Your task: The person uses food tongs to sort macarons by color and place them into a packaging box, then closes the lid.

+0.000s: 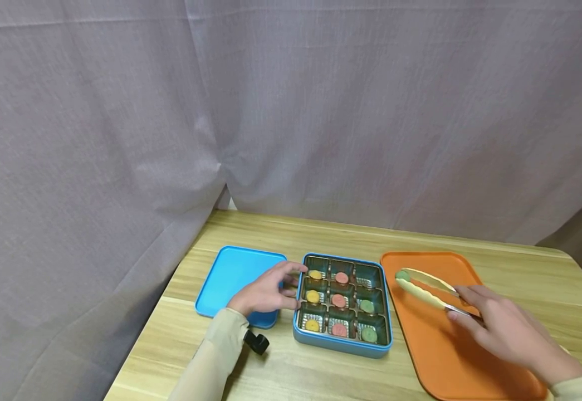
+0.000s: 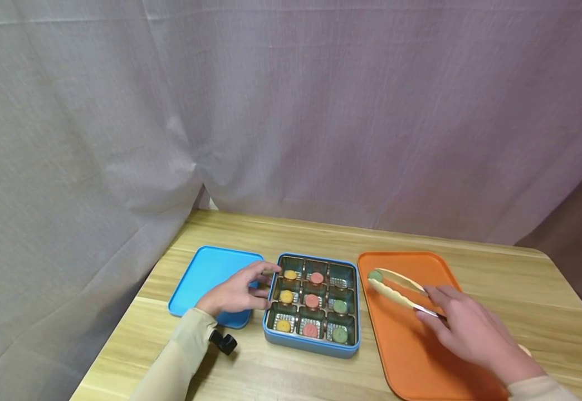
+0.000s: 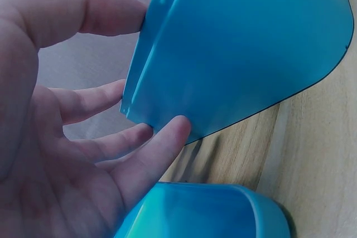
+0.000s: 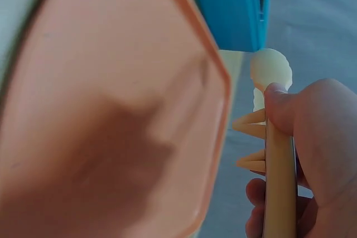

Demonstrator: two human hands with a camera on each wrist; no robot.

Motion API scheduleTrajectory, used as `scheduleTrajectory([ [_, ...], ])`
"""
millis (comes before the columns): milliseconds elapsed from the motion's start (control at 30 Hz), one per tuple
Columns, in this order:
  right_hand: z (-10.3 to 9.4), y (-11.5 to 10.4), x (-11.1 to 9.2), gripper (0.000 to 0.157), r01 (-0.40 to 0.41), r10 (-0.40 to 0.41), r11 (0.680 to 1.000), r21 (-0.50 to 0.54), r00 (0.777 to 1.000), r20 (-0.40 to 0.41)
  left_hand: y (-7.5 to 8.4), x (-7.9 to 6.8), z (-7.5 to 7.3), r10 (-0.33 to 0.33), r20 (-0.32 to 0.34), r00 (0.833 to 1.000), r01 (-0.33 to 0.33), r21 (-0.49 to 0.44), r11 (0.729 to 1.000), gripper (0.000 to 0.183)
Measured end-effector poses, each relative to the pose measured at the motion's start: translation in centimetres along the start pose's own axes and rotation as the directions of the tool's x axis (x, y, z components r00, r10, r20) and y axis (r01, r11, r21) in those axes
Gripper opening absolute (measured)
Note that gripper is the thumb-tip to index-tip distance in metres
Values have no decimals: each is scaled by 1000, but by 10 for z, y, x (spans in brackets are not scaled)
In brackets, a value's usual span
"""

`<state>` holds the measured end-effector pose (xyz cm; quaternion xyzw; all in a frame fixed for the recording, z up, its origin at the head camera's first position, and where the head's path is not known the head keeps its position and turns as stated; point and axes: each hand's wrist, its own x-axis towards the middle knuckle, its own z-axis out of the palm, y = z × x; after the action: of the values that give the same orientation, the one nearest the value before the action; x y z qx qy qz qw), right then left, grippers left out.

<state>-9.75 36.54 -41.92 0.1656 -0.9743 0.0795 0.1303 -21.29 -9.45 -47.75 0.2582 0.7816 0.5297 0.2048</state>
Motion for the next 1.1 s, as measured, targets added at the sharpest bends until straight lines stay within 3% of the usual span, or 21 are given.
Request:
scheduleTrajectory([
  [233, -7, -11, 14, 57, 35, -35, 999, 5, 998, -59, -1, 1, 0, 4, 0, 1000, -4, -7, 1000, 75],
  [667, -6, -32, 35, 60, 43, -43, 999, -9, 999, 8, -2, 0, 0, 3, -2, 1000, -3, 9, 1000, 75],
  [900, 3, -37, 40, 50, 115, -116, 993, -19, 993, -30, -2, 0, 1, 5, 1, 1000, -5, 13, 1000, 75],
  [1100, 5, -38, 40, 50, 123, -123, 992, -18, 992, -39, -2, 0, 0, 6, -4, 1000, -6, 18, 1000, 74],
])
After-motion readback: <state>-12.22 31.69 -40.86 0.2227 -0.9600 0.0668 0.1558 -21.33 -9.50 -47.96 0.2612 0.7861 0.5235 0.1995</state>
